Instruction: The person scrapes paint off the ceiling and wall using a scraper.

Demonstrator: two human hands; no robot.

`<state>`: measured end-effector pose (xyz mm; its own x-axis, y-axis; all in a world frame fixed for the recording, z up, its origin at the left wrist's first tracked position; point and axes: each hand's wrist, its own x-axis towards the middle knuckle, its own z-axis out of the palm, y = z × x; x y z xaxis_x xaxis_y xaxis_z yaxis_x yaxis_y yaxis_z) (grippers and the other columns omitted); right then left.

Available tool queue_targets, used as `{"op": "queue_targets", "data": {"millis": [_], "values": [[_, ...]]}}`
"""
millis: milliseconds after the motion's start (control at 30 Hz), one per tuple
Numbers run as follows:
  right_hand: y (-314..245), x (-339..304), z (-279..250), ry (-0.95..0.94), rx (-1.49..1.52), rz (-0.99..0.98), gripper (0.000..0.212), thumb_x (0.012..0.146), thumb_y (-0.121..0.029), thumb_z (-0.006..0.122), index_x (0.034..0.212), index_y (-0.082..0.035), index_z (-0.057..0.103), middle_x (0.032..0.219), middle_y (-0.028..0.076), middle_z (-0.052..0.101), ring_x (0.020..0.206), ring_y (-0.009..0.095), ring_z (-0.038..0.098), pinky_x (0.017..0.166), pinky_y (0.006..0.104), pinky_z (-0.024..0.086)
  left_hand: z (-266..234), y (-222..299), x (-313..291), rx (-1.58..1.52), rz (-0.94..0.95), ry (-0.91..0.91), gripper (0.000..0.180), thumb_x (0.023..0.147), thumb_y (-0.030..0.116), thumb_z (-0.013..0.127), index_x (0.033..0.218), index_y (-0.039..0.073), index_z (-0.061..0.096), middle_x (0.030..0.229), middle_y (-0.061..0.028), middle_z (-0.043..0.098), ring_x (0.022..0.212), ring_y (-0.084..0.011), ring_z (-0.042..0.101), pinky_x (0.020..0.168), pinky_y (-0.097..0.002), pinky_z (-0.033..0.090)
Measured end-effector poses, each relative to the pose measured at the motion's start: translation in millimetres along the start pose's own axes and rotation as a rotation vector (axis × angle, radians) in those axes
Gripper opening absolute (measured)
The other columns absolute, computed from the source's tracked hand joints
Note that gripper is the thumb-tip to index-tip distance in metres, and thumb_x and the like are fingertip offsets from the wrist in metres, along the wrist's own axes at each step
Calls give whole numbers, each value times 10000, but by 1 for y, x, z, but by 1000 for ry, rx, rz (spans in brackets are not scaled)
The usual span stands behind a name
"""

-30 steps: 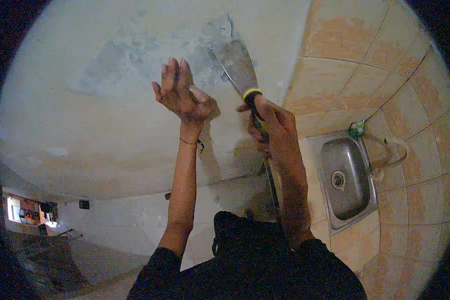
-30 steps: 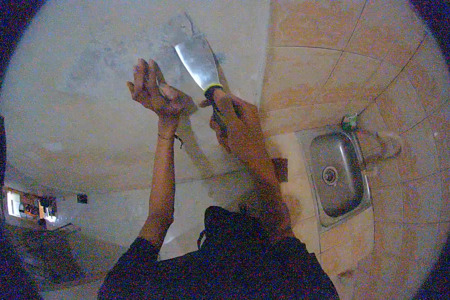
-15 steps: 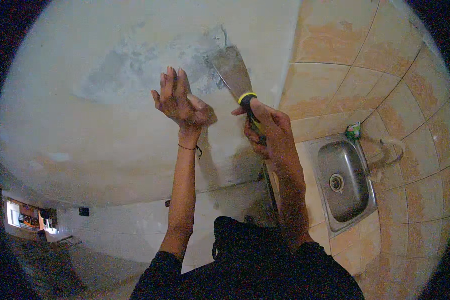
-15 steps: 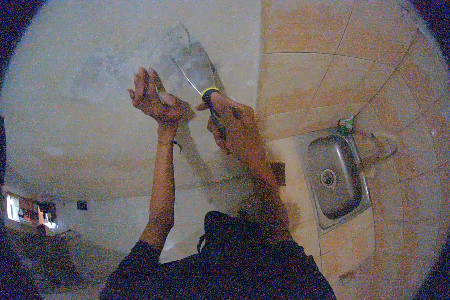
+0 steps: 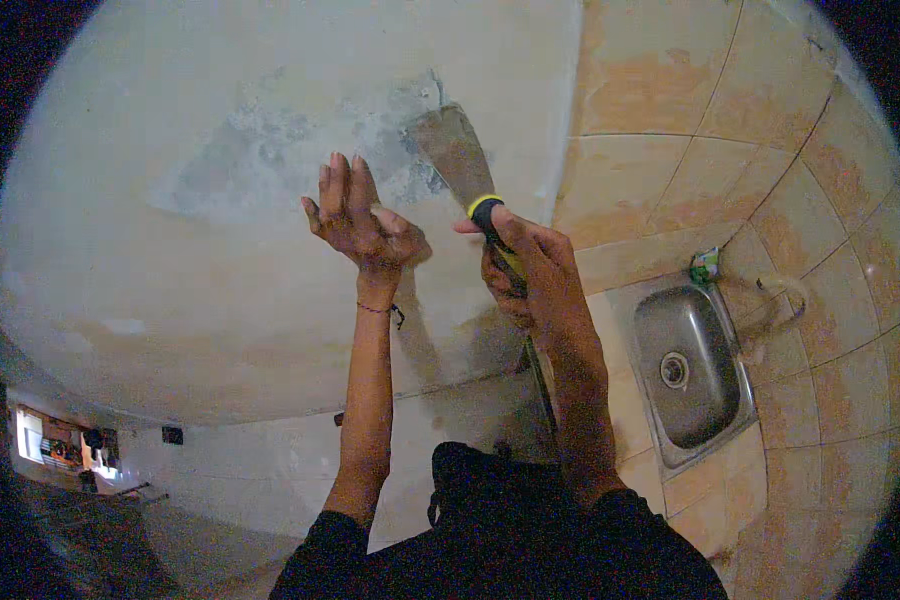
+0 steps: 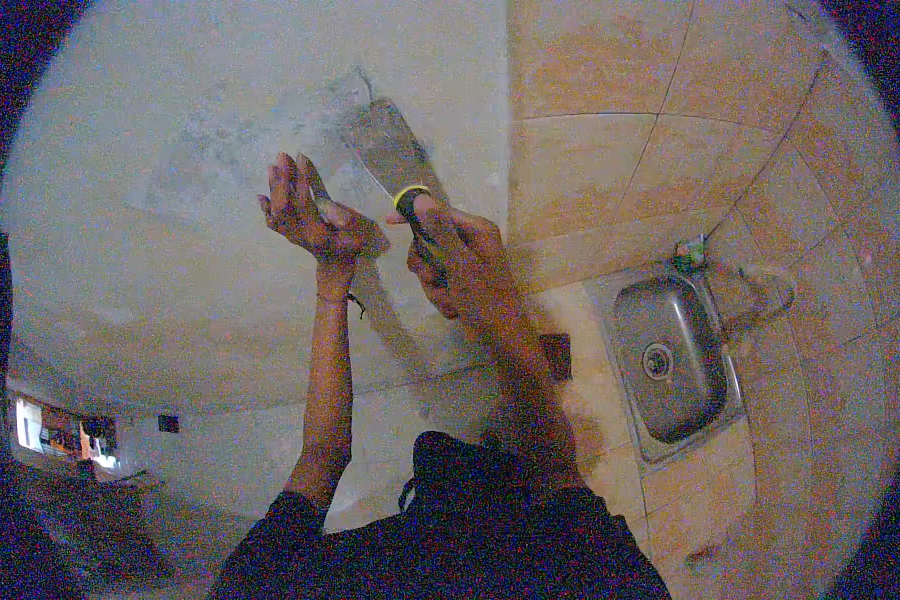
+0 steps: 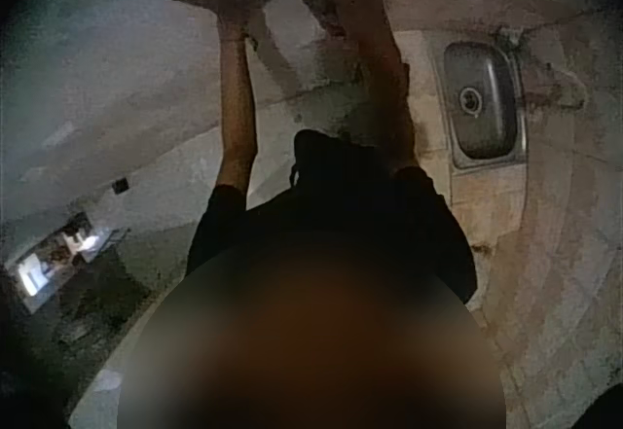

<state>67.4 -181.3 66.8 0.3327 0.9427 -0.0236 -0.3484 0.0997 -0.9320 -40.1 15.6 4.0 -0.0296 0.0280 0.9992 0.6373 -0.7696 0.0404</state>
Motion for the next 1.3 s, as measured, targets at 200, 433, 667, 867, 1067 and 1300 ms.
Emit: {"op": "queue_targets", "data": {"millis": [200, 433, 667, 867, 1067, 1300], "values": [[3, 1, -3, -47, -27, -79, 446, 968, -428, 504, 1071, -20, 652, 563, -51, 409, 407, 12, 304, 354, 194, 197, -3, -1, 0, 0, 5, -4, 512, 834, 233, 381, 1286, 70, 559, 1369, -123, 509, 1304, -262, 420, 1153, -472, 111], [3, -4, 3, -49, 34, -41, 383, 966, -403, 508, 1180, -88, 542, 586, -19, 438, 395, 31, 309, 335, 181, 228, -2, -4, -1, 3, -6, -4, 512, 824, 207, 383, 1278, 54, 564, 1366, -128, 518, 1315, -260, 415, 1154, -467, 105], [21, 14, -12, -469, 1027, 273, 222, 1004, -221, 413, 1165, -70, 429, 775, 51, 368, 462, 74, 316, 314, 156, 291, -2, 1, 1, -23, 4, 29, 497, 868, 239, 348, 1277, 61, 565, 1364, -124, 521, 1315, -262, 417, 1152, -465, 110], [38, 15, -10, -554, 1238, 212, 235, 1013, -227, 385, 1166, -48, 397, 845, 72, 363, 469, 62, 329, 266, 151, 265, -4, 3, 3, 24, 12, 10, 484, 919, 276, 318, 1268, 53, 569, 1351, -126, 530, 1312, -266, 423, 1149, -465, 125], [48, 13, -7, -589, 1177, 126, 332, 990, -275, 462, 1276, -108, 432, 841, 63, 492, 428, 44, 344, 269, 138, 283, -3, 2, 0, 8, -7, -3, 466, 898, 226, 342, 1267, 54, 569, 1359, -121, 523, 1292, -273, 447, 1150, -467, 127], [18, -2, 0, -388, 985, 62, 470, 1021, -190, 354, 1483, -214, 269, 822, 48, 371, 429, 36, 281, 272, 153, 232, 0, 1, -1, 8, 5, 16, 480, 860, 179, 349, 1270, 52, 565, 1361, -129, 519, 1304, -267, 430, 1153, -467, 122]]}}
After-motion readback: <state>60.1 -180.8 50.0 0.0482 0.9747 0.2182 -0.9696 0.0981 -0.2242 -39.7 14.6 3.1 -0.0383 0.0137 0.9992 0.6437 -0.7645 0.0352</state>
